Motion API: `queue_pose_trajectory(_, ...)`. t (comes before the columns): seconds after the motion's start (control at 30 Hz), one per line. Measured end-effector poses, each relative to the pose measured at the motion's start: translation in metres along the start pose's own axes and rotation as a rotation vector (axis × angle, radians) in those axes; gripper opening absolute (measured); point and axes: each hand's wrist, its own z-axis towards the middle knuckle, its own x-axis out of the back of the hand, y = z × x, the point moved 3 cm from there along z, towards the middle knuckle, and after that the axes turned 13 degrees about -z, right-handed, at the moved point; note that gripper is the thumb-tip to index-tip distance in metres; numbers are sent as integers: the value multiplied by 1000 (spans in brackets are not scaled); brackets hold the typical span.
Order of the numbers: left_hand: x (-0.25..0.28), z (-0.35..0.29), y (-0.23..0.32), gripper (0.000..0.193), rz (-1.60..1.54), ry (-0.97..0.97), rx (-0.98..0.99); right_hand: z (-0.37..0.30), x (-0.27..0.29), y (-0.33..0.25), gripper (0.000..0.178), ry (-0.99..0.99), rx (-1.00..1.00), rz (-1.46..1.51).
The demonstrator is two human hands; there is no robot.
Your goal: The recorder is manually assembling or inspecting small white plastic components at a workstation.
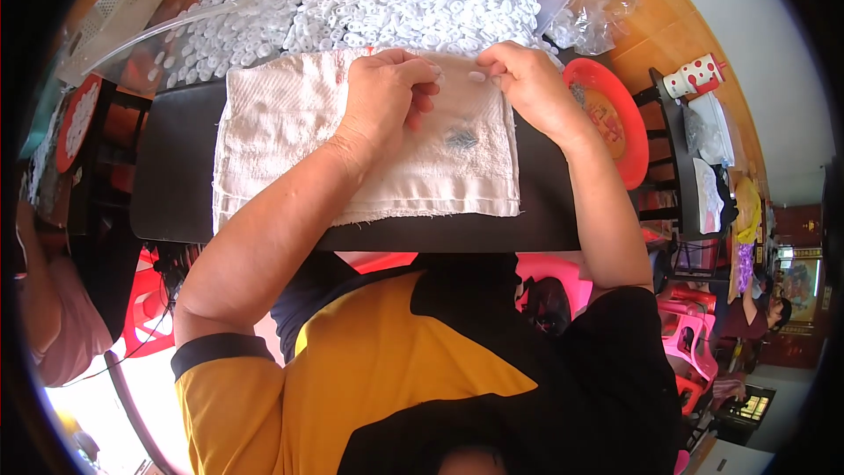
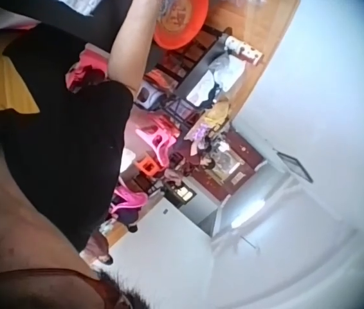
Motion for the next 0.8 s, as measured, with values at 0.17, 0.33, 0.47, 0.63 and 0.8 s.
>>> queue_pose_trajectory(0.17,0,0,1,6,1,-34,-19,2,-4,-10,15,-32,-9,-61)
queue_pose_trajectory(0.33,0,2,1,6,10,-24,-16,5,-4,-5,11,-123,-116,213)
queue_pose_trajectory(0.47,-2,-3,6,9,2,-47,-37,4,12,-23,13,-158,-277,759)
queue_pose_trajectory(0.63,-3,-4,10,13,-19,-69,-63,3,5,-33,14,-39,-318,902)
queue_pose_trajectory(0.8,-4,-6,14,9,-47,-73,-111,0,3,-44,16,-13,-309,911)
